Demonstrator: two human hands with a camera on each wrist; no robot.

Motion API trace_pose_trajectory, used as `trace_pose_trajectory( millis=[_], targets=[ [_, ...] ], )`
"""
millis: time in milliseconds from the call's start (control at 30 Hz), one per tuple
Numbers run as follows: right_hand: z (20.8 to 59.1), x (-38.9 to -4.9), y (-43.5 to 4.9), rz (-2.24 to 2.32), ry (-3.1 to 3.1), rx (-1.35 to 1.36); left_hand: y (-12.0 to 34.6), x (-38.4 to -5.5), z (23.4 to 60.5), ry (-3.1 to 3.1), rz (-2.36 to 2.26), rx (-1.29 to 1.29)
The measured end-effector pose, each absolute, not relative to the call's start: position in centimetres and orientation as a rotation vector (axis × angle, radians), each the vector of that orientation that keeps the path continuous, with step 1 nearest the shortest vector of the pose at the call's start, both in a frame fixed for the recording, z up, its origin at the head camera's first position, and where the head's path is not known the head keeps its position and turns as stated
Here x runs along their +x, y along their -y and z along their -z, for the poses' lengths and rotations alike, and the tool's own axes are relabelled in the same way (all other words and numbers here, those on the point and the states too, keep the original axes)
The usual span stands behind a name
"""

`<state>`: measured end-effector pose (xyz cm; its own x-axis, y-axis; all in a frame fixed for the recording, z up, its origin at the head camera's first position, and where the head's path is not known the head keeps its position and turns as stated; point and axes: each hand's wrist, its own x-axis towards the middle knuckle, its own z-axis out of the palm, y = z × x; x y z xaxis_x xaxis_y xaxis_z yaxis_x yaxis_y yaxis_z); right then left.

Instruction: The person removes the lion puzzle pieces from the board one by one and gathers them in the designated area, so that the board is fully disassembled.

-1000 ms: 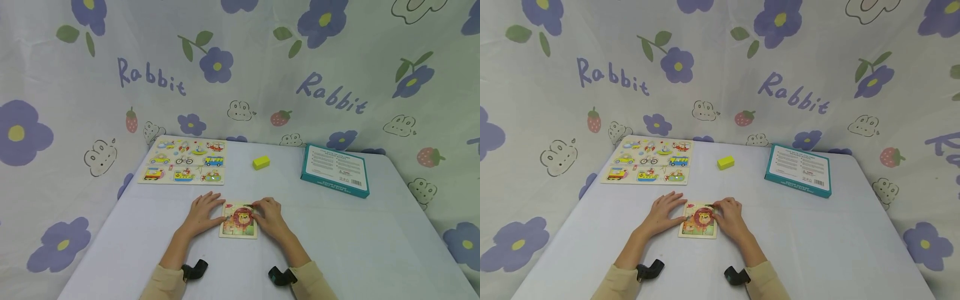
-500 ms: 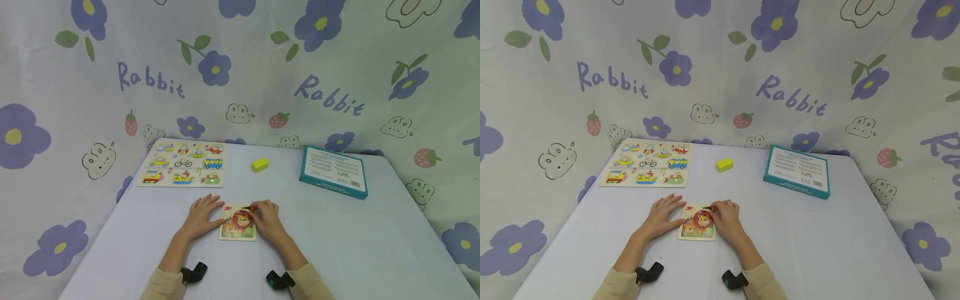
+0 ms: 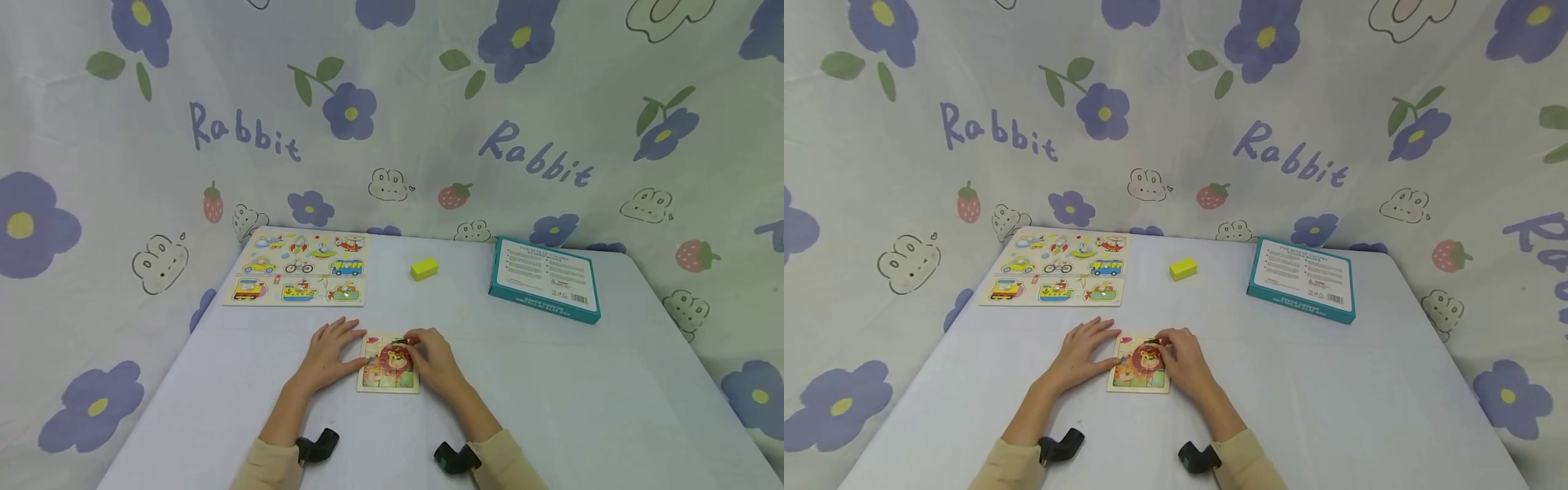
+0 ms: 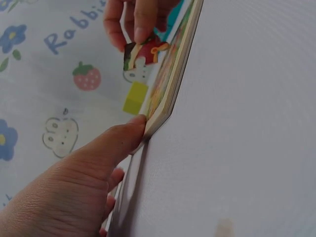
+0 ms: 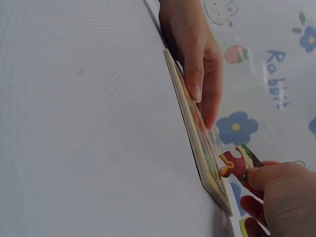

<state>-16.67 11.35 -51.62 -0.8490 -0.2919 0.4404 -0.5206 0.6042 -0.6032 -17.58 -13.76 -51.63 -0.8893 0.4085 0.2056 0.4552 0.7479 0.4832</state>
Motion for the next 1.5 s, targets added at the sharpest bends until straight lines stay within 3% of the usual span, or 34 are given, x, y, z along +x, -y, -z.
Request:
trace_pose_trajectory(
  millis=[500, 1500],
  targets=[
    [50.4, -16.7, -12.8, -1.279, 2.578, 0.417, 13.6, -17.8, 51.9, 2.849, 0.810, -0.713],
    [48.7, -15.8, -21.9, -1.201, 2.628, 0.196, 13.7, -17.7, 51.8, 2.833, 0.774, -0.709]
  ],
)
